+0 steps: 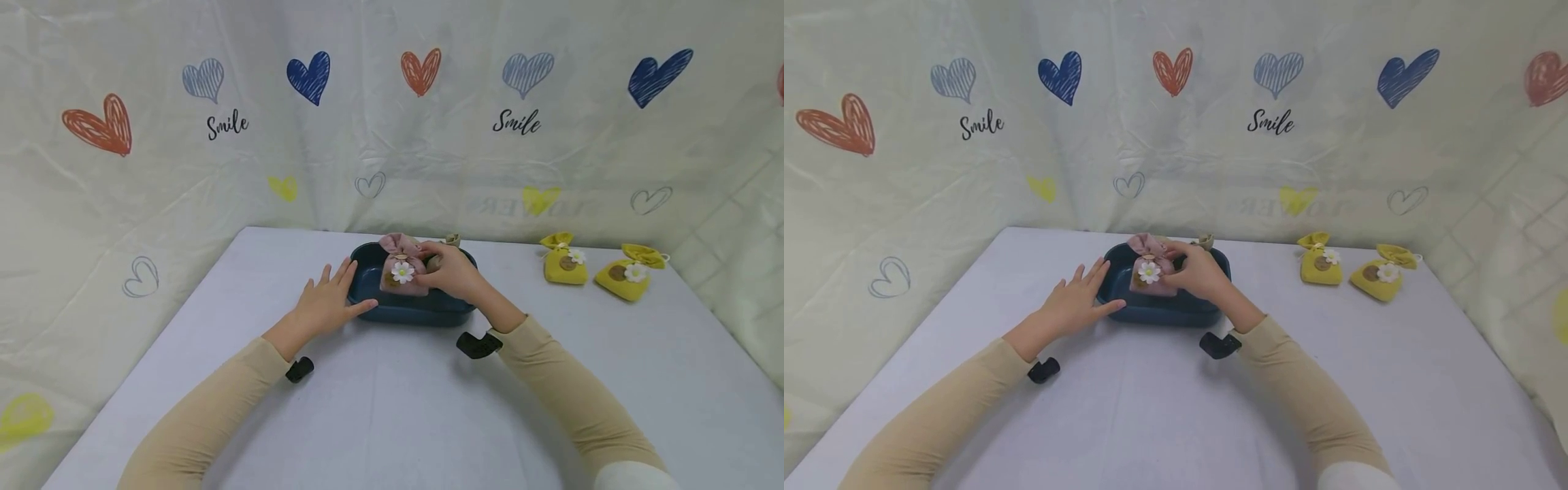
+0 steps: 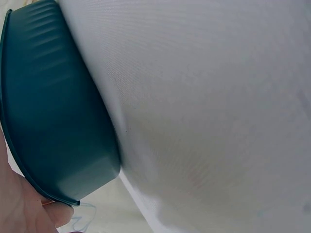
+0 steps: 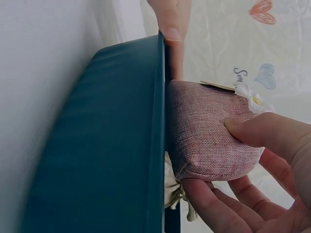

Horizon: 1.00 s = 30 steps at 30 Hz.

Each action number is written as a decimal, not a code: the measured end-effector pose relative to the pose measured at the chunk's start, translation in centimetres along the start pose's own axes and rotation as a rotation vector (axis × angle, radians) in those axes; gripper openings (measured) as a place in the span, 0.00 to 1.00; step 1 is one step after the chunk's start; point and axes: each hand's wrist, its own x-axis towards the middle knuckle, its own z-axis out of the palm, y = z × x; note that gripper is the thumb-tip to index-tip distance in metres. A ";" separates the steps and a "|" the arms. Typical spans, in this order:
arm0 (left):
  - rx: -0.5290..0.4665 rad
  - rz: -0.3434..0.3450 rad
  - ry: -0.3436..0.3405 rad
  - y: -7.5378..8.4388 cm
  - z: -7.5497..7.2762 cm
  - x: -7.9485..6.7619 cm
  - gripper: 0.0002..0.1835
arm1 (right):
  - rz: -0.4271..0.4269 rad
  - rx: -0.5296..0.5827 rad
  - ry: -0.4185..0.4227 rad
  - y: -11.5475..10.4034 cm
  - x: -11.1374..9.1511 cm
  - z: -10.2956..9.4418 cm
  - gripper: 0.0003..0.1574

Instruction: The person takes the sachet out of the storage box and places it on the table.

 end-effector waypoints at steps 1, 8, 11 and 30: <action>0.001 0.001 0.003 0.0 0.0 0.0 0.56 | 0.001 -0.004 0.000 -0.1 -0.1 -0.2 0.38; 0.004 0.000 0.004 0.1 -0.2 0.0 0.56 | 0.011 0.008 -0.004 0.0 -0.7 -1.0 0.39; 0.003 0.000 0.005 0.2 -0.2 0.0 0.56 | 0.018 0.011 -0.005 0.0 -1.0 -1.4 0.38; 0.001 -0.003 0.009 0.1 0.1 0.1 0.56 | 0.044 0.112 -0.032 0.3 -2.9 -2.9 0.43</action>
